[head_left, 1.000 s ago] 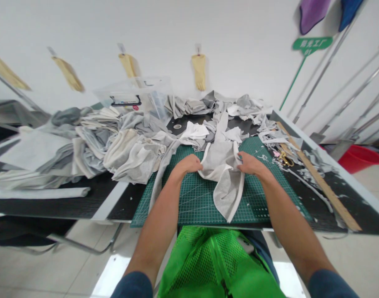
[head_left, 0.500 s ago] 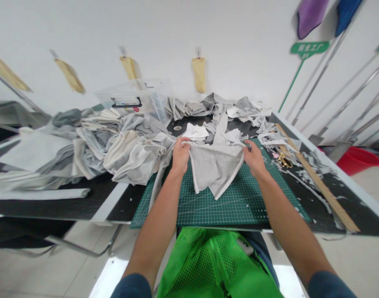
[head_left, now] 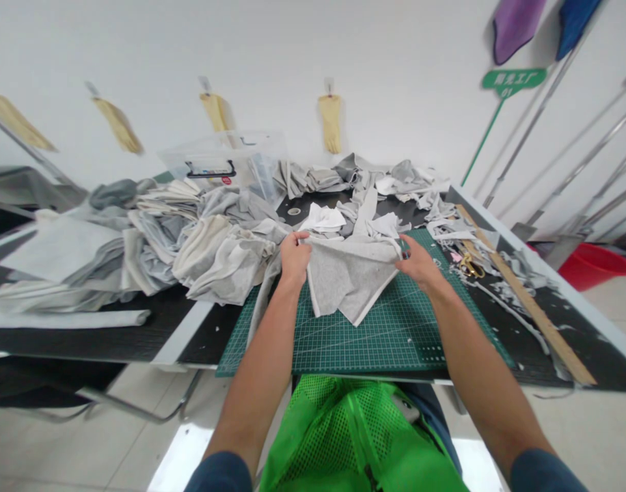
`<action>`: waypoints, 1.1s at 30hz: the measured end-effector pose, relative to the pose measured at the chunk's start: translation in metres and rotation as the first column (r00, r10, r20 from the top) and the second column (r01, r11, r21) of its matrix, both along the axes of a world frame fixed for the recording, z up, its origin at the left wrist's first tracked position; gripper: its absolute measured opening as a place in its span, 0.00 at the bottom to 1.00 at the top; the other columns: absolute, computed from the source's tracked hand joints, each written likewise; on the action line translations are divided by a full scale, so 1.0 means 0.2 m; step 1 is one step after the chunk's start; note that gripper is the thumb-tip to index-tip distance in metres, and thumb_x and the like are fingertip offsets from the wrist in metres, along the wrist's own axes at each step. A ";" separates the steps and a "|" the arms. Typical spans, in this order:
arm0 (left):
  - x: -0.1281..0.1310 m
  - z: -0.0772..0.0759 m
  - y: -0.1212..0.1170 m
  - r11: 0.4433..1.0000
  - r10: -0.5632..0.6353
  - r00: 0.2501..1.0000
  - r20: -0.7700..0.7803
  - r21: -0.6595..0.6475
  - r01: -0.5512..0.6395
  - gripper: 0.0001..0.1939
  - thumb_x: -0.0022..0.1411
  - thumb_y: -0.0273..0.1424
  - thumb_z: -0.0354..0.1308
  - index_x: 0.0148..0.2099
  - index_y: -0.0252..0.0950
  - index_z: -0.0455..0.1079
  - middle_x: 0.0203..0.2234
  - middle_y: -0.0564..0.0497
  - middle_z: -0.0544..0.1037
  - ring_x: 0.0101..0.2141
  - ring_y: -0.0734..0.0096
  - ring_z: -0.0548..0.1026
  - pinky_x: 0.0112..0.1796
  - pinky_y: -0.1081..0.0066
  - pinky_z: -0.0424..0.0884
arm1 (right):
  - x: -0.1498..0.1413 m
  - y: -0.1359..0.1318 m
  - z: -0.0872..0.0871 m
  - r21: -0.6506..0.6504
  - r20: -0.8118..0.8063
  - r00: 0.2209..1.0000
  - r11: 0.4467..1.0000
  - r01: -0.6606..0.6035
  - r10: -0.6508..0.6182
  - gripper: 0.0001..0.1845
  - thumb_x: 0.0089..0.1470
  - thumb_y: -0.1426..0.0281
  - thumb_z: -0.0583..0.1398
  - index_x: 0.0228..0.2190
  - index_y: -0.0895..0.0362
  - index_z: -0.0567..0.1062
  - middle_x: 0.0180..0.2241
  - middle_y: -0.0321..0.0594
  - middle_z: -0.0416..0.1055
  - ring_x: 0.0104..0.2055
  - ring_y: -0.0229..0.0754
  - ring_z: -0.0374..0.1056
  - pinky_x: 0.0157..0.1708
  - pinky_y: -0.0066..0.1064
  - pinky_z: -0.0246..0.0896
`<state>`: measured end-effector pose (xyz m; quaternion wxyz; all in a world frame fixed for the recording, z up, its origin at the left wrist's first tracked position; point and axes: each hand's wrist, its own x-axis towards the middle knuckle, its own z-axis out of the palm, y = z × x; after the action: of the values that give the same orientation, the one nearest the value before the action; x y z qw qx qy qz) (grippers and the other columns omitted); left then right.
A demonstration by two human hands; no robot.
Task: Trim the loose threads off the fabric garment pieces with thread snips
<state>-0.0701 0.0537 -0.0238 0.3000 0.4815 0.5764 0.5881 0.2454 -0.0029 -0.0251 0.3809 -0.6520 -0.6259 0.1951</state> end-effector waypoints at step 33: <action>-0.02 0.13 -0.14 0.889 0.029 0.986 -0.163 0.455 0.049 0.12 0.71 0.43 0.54 0.43 0.40 0.65 0.30 0.53 0.66 0.33 0.68 0.67 0.39 0.69 0.66 | 0.06 -0.02 0.10 0.267 -0.463 0.886 0.958 0.104 0.033 0.16 0.57 0.53 0.59 0.34 0.53 0.72 0.26 0.33 0.63 0.28 0.39 0.59 0.28 0.29 0.56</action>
<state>-0.0732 0.0259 0.0027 0.1323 0.5887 0.4423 0.6636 0.2568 -0.0063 -0.0046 0.6120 -0.5365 -0.5265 0.2457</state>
